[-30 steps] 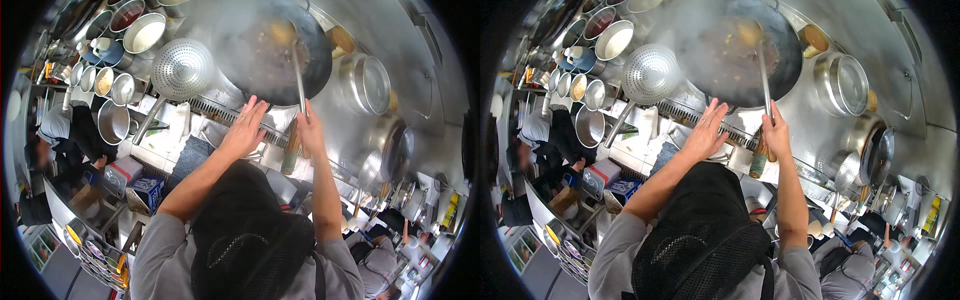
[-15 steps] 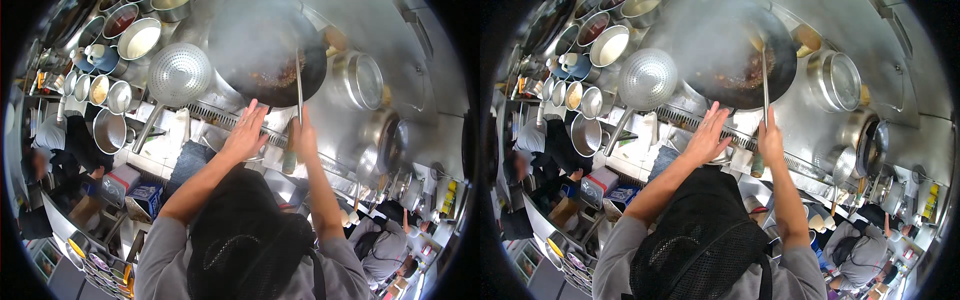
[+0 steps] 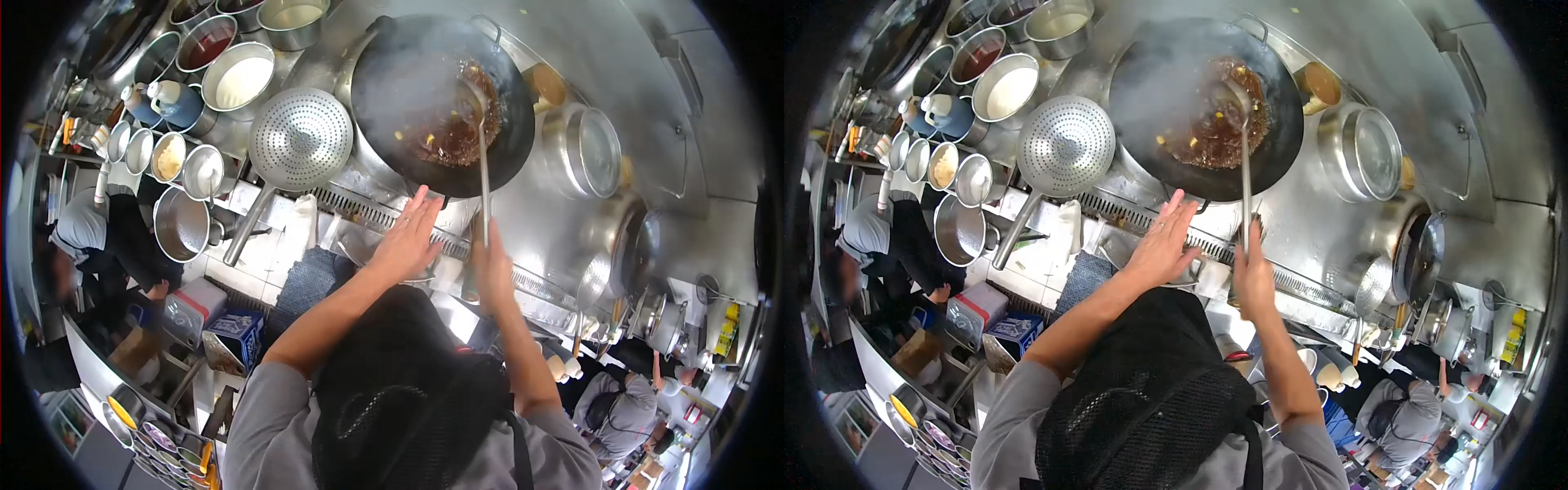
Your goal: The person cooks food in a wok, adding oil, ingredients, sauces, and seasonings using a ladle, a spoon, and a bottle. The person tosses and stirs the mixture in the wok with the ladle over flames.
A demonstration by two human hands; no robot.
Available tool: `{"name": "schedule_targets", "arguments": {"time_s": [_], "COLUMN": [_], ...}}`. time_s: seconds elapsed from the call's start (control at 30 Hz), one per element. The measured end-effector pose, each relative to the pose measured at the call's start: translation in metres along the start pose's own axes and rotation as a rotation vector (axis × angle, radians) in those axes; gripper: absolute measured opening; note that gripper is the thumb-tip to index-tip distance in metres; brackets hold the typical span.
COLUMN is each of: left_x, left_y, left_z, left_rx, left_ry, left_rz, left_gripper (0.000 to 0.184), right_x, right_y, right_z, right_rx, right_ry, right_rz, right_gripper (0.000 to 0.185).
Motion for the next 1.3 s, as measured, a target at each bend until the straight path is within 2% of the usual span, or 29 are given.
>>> {"name": "schedule_targets", "arguments": {"time_s": [0.03, 0.07, 0.13, 0.17, 0.23, 0.27, 0.3, 0.37, 0.4, 0.47, 0.5, 0.57, 0.6, 0.67, 0.7, 0.77, 0.83, 0.93, 1.0, 1.17, 1.27, 1.3], "left_x": [0.0, -0.002, -0.003, -0.003, -0.002, -0.002, -0.001, 0.0, 0.001, 0.003, 0.003, 0.004, 0.003, 0.004, 0.005, 0.006, 0.008, 0.006, 0.007, 0.008, 0.007, 0.006], "left_y": [0.002, 0.002, 0.004, 0.003, 0.001, 0.001, 0.0, -0.002, -0.003, -0.004, -0.003, -0.001, -0.001, -0.003, -0.004, -0.007, -0.008, -0.003, -0.003, -0.002, -0.002, -0.001], "left_z": [0.002, 0.004, 0.005, 0.005, 0.004, 0.003, 0.002, 0.002, 0.002, 0.002, 0.002, 0.003, 0.003, 0.003, 0.004, 0.005, 0.008, 0.012, 0.014, 0.013, 0.01, 0.009], "left_rx": [0.001, 0.001, 0.002, 0.003, 0.008, -0.015, -0.039, -0.051, -0.057, -0.074, -0.091, -0.085, -0.083, -0.081, -0.08, -0.077, -0.074, 0.015, 0.078, 0.064, 0.045, 0.032], "left_ry": [0.003, -0.002, -0.009, -0.02, -0.033, -0.027, -0.023, -0.025, -0.034, -0.027, -0.022, -0.034, -0.045, -0.052, -0.061, -0.066, -0.066, -0.037, -0.005, 0.001, -0.003, -0.002], "left_rz": [-0.005, -0.002, -0.008, -0.002, 0.003, -0.011, -0.025, -0.042, -0.051, -0.068, -0.079, -0.065, -0.053, -0.069, -0.08, -0.088, -0.092, -0.049, 0.014, 0.006, 0.004, 0.008], "left_gripper": [0.085, 0.085, 0.085, 0.085, 0.085, 0.085, 0.084, 0.084, 0.084, 0.085, 0.085, 0.086, 0.087, 0.087, 0.088, 0.087, 0.086, 0.086, 0.083, 0.08, 0.079, 0.079], "right_x": [0.018, 0.018, 0.011, 0.003, -0.016, -0.025, -0.038, -0.059, -0.056, -0.035, -0.02, 0.017, 0.022, 0.031, 0.033, 0.036, 0.047, 0.062, 0.071, 0.096, 0.102, 0.1], "right_y": [-0.022, -0.038, -0.055, -0.045, -0.015, -0.014, 0.001, 0.018, 0.019, 0.023, 0.023, -0.014, -0.026, -0.041, -0.048, -0.06, -0.069, -0.081, -0.086, -0.1, -0.098, -0.09], "right_z": [0.013, 0.032, 0.058, 0.054, 0.041, 0.044, 0.044, 0.046, 0.046, 0.041, 0.033, 0.02, 0.021, 0.022, 0.027, 0.037, 0.04, 0.051, 0.06, 0.088, 0.108, 0.11], "right_rx": [-0.031, -0.029, -0.586, -0.592, -0.086, 0.015, 0.015, 0.187, 0.187, 0.055, -0.03, -0.497, -0.498, -1.099, -1.104, -1.077, -1.059, -0.956, -0.79, -0.661, -0.161, -0.163], "right_ry": [-0.112, -0.103, -0.523, -0.511, -0.08, 0.014, 0.018, 0.272, 0.277, 0.048, -0.039, -0.26, -0.253, -0.52, -0.519, -0.6, -0.583, -0.477, -0.417, -0.254, -0.038, -0.039], "right_rz": [-0.155, -0.15, -0.439, -0.434, 0.024, 0.008, 0.01, 0.263, 0.268, -0.111, -0.128, -0.246, -0.243, -0.526, -0.521, -0.469, -0.441, -0.4, -0.295, -0.267, -0.188, -0.192], "right_gripper": [0.057, 0.057, 0.059, 0.059, 0.06, 0.06, 0.06, 0.058, 0.058, 0.057, 0.058, 0.061, 0.061, 0.062, 0.062, 0.062, 0.062, 0.062, 0.062, 0.059, 0.059, 0.059]}}
Point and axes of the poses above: each hand's wrist, its own x-axis away from the middle knuckle, its own z-axis out of the back of the hand, y = z × x, the point moved 1 cm from there along -x, towards the middle knuckle, and after that the axes turned 13 degrees about -z, right-handed, at the moved point
